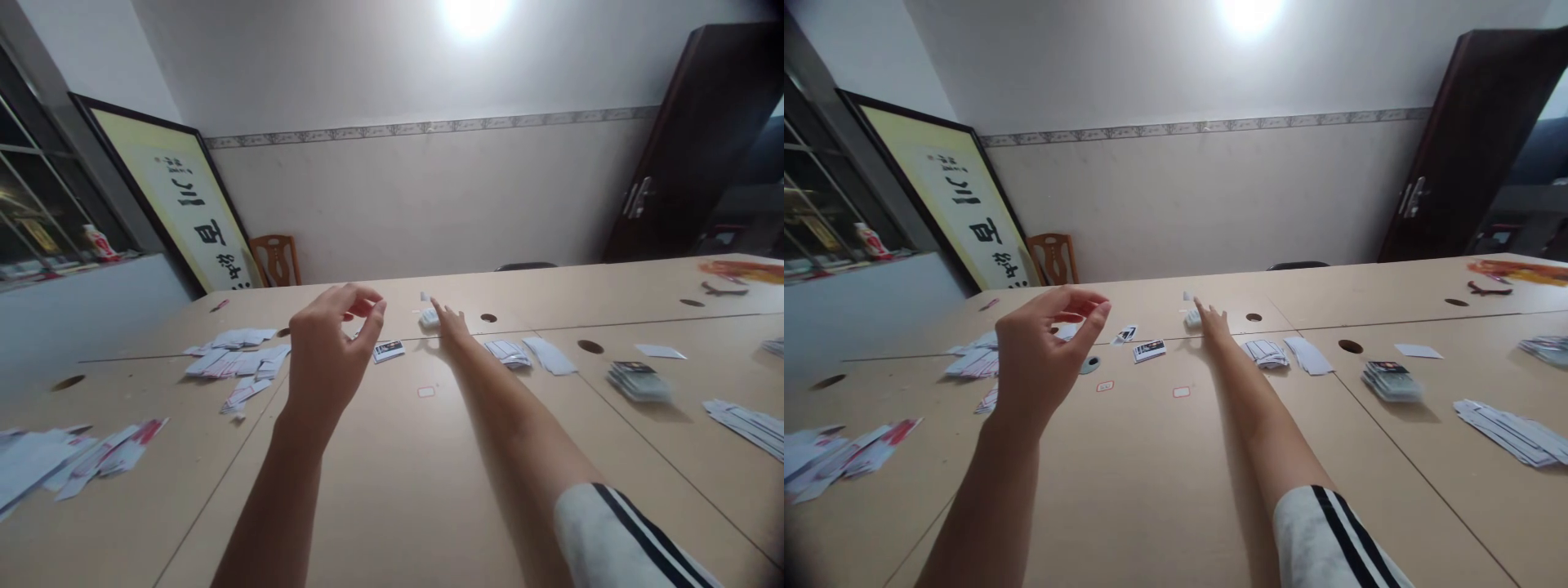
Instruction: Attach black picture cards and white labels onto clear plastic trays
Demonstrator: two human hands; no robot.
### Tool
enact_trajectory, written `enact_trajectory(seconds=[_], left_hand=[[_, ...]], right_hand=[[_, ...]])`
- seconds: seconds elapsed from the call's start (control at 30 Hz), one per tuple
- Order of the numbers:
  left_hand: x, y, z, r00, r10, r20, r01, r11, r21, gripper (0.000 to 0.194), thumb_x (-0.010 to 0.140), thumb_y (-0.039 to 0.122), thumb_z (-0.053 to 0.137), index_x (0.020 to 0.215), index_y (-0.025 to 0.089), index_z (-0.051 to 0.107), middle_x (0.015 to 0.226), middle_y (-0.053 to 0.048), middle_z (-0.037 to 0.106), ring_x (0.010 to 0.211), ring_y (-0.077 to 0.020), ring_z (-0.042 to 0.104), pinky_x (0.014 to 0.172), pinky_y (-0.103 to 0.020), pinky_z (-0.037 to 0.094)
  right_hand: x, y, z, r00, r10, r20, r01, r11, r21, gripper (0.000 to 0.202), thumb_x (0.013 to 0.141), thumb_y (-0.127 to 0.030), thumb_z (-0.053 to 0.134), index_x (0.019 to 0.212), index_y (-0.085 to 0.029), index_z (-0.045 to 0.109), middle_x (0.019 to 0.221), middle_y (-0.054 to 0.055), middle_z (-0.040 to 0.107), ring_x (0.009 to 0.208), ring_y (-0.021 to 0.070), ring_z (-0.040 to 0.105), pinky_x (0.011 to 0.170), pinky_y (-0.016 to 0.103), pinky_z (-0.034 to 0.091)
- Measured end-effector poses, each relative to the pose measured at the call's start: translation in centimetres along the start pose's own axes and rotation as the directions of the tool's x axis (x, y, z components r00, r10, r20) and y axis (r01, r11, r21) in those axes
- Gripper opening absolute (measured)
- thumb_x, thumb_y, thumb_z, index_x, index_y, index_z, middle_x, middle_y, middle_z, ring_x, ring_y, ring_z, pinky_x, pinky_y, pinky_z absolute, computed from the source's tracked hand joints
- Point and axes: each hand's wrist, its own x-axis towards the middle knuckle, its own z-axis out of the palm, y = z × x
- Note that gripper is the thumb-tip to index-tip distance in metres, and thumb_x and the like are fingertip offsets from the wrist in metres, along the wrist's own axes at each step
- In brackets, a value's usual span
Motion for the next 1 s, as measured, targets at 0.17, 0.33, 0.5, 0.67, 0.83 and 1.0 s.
enact_trajectory(seconds=[0.17, 0.33, 0.5, 0.67, 0.83, 1.0], left_hand=[[-0.1, 0.4, 0.0, 1.0, 0.001, -0.019, -0.001, 1.0, -0.012, 0.007, 0.083, 0.02, 0.062, 0.079, 0.019, 0.068, 0.075, 0.001, 0.07, 0.069, -0.0111, 0.065, 0.065, -0.023, 0.051], [0.0, 0.5, 0.0, 1.0, -0.013, -0.011, 0.013, 1.0, -0.017, 0.008, 0.083, 0.021, 0.062, 0.079, 0.019, 0.068, 0.074, 0.002, 0.07, 0.068, -0.0113, 0.066, 0.067, -0.023, 0.052], [0.2, -0.4, 0.5, 0.994, -0.102, 0.043, 0.105, 0.993, -0.055, 0.011, 0.084, 0.028, 0.062, 0.082, 0.019, 0.068, 0.073, 0.0, 0.07, 0.069, -0.0127, 0.066, 0.068, -0.024, 0.053], [0.1, -2.9, 2.9, 0.906, -0.302, 0.298, 0.351, 0.927, -0.129, 0.036, 0.085, 0.043, 0.064, 0.111, 0.018, 0.062, 0.078, -0.004, 0.071, 0.069, -0.0166, 0.068, 0.067, -0.027, 0.055], [-0.2, -3.6, 4.9, 0.786, -0.408, 0.464, 0.597, 0.696, -0.4, 0.066, 0.087, 0.061, 0.055, 0.133, 0.016, 0.044, 0.092, -0.01, 0.07, 0.073, -0.0196, 0.072, 0.065, -0.03, 0.059], [0.0, -2.3, 4.3, 0.747, -0.387, 0.54, 0.664, 0.459, -0.59, 0.055, 0.081, 0.036, 0.07, 0.128, 0.017, 0.048, 0.09, -0.006, 0.069, 0.071, -0.0155, 0.07, 0.064, -0.027, 0.059]], right_hand=[[1.3, 0.7, 0.5, 0.996, -0.077, 0.039, 0.084, 0.97, -0.229, 0.073, 0.092, -0.014, 0.048, 0.157, -0.016, 0.014, 0.114, 0.018, 0.068, 0.116, 0.0263, 0.056, 0.102, 0.04, 0.025], [1.7, 0.6, 0.1, 0.994, -0.111, -0.01, 0.105, 0.962, -0.252, 0.069, 0.092, -0.001, 0.035, 0.157, -0.018, 0.017, 0.107, 0.015, 0.07, 0.1, 0.0208, 0.064, 0.099, 0.036, 0.027], [0.5, -1.2, -2.4, 0.958, -0.024, -0.286, 0.041, 0.998, 0.052, 0.069, 0.092, -0.01, 0.042, 0.155, -0.011, 0.013, 0.099, 0.012, 0.075, 0.09, 0.0215, 0.068, 0.091, 0.034, 0.042], [-3.8, -5.3, -7.5, 0.78, -0.034, -0.625, 0.335, 0.866, 0.371, 0.075, 0.096, -0.032, 0.048, 0.154, -0.017, 0.004, 0.101, 0.008, 0.076, 0.086, 0.0227, 0.072, 0.077, 0.036, 0.055], [-9.8, -8.5, -12.2, 0.617, -0.231, -0.752, 0.595, 0.762, 0.255, 0.068, 0.096, -0.031, 0.052, 0.152, -0.025, 0.013, 0.103, 0.004, 0.076, 0.097, 0.0191, 0.072, 0.084, 0.036, 0.058], [-13.4, -9.9, -16.2, 0.761, -0.271, -0.59, 0.585, 0.68, 0.441, 0.069, 0.089, -0.037, 0.064, 0.147, -0.03, 0.028, 0.106, 0.004, 0.074, 0.108, 0.0237, 0.068, 0.097, 0.046, 0.052]])
